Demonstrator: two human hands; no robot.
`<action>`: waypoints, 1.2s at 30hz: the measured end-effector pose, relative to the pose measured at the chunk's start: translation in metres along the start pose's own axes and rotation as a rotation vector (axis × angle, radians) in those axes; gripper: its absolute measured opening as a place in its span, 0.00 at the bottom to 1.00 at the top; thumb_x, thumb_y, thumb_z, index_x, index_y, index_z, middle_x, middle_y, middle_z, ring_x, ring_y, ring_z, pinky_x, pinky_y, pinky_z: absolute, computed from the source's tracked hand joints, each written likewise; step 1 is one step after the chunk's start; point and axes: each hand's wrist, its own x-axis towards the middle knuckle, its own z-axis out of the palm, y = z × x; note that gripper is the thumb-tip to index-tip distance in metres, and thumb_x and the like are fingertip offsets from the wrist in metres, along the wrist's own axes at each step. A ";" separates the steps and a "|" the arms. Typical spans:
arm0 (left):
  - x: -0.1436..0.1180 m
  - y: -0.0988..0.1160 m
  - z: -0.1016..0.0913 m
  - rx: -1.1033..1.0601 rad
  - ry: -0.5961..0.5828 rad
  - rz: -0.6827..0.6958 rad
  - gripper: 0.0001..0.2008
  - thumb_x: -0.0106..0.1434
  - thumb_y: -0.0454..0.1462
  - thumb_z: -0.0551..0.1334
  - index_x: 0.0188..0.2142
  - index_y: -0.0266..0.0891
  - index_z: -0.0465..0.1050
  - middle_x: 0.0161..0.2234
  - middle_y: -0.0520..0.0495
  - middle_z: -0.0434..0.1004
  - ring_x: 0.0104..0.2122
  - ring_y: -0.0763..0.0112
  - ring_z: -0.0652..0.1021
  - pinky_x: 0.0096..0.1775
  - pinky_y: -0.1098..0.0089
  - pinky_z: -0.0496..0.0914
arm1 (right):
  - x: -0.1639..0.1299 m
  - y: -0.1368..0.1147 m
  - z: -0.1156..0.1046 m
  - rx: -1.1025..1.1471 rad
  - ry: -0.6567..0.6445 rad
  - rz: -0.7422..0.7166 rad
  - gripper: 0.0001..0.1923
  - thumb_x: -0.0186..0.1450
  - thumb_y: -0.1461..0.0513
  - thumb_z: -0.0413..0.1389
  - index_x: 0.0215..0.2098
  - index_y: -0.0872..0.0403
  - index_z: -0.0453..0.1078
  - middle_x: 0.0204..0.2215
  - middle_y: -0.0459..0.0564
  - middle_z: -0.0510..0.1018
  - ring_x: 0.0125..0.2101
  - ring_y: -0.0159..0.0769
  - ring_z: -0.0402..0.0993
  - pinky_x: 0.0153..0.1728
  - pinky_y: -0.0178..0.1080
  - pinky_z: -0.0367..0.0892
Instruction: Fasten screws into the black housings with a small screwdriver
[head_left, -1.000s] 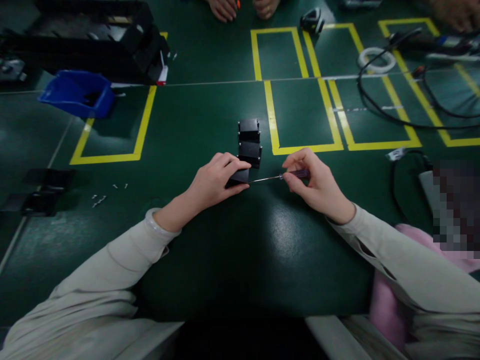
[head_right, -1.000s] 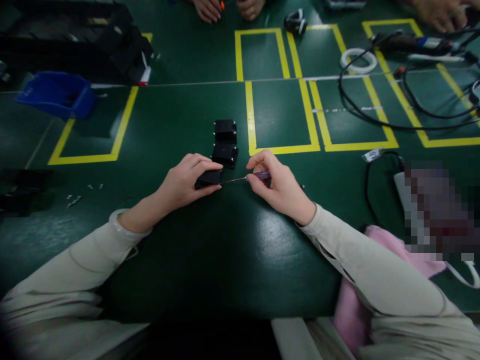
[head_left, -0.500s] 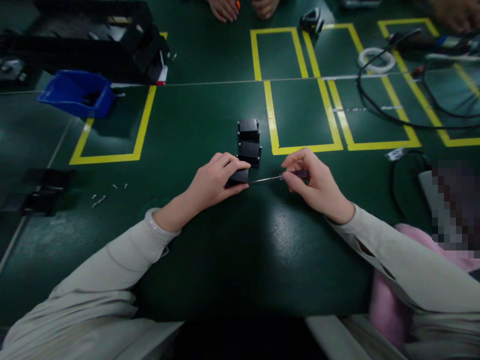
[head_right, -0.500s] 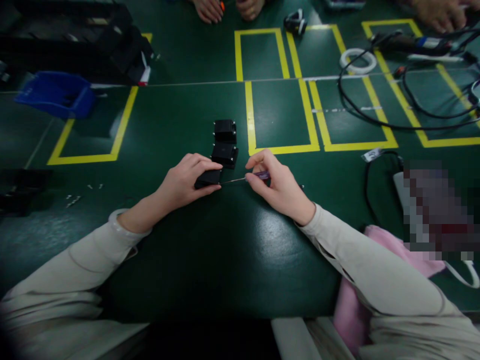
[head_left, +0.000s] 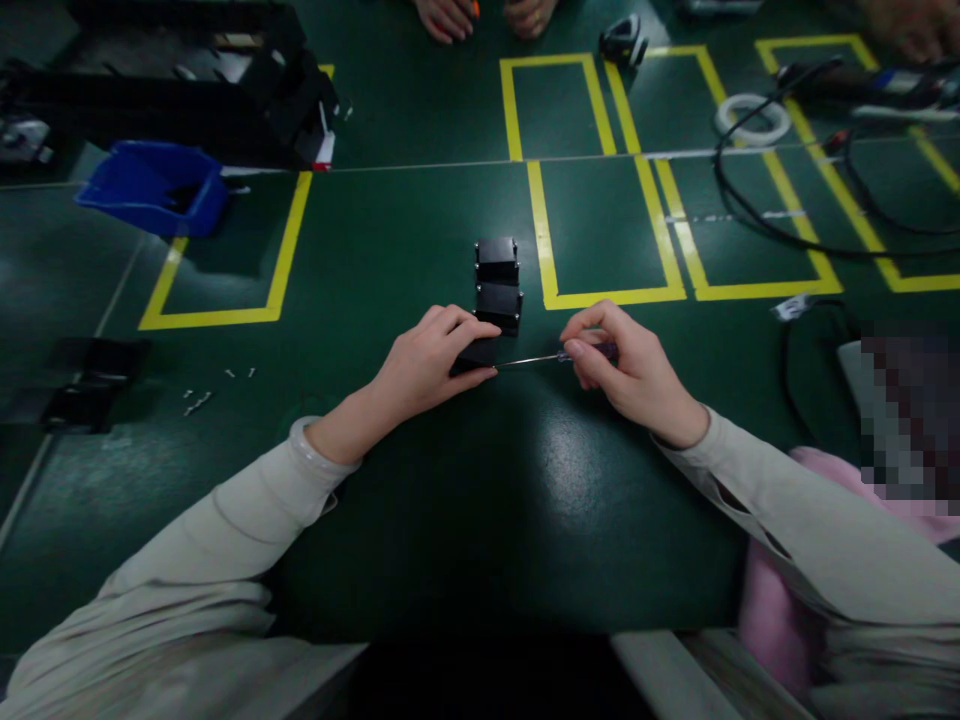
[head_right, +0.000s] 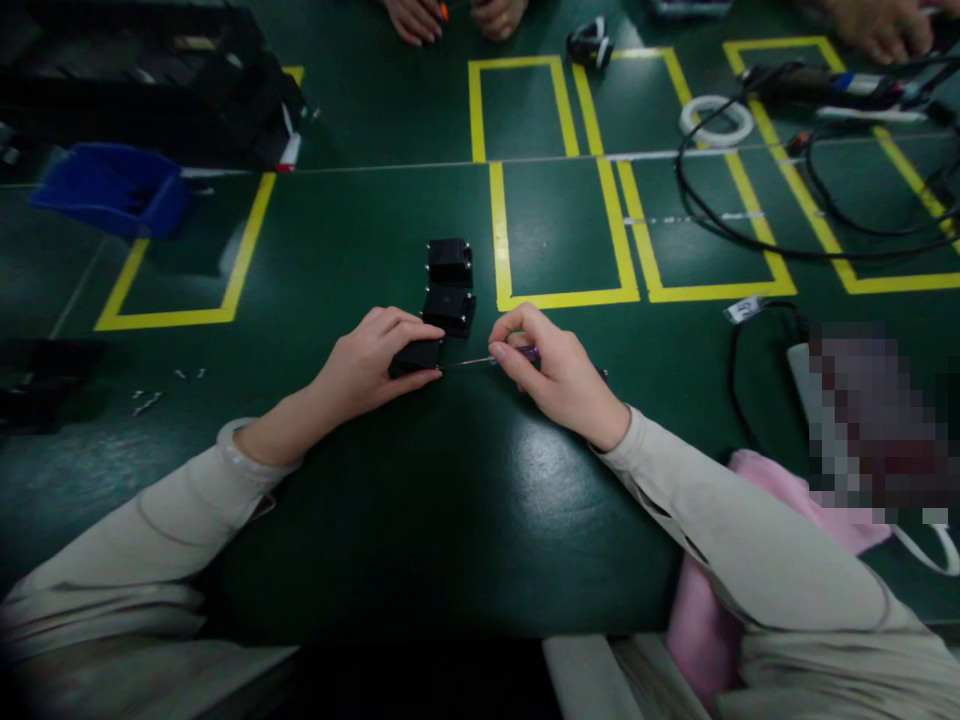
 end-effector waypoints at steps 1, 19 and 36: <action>0.000 0.000 0.000 0.000 -0.004 -0.001 0.21 0.68 0.44 0.64 0.57 0.41 0.67 0.50 0.41 0.73 0.49 0.56 0.73 0.42 0.61 0.72 | 0.000 0.000 0.000 -0.013 0.002 -0.007 0.03 0.73 0.60 0.53 0.43 0.52 0.63 0.21 0.37 0.66 0.20 0.25 0.65 0.25 0.34 0.59; -0.001 0.001 0.001 -0.007 0.010 0.011 0.21 0.69 0.45 0.63 0.57 0.41 0.67 0.50 0.41 0.73 0.49 0.56 0.73 0.44 0.61 0.72 | 0.000 -0.001 0.000 -0.092 0.056 -0.041 0.07 0.69 0.64 0.56 0.44 0.53 0.63 0.24 0.39 0.66 0.24 0.27 0.64 0.28 0.35 0.60; 0.000 0.002 0.000 0.001 0.002 0.000 0.21 0.69 0.45 0.63 0.57 0.42 0.67 0.50 0.41 0.73 0.49 0.56 0.73 0.44 0.60 0.72 | 0.000 0.000 0.001 -0.003 0.020 0.011 0.04 0.73 0.60 0.53 0.43 0.51 0.62 0.20 0.37 0.64 0.20 0.27 0.64 0.25 0.35 0.58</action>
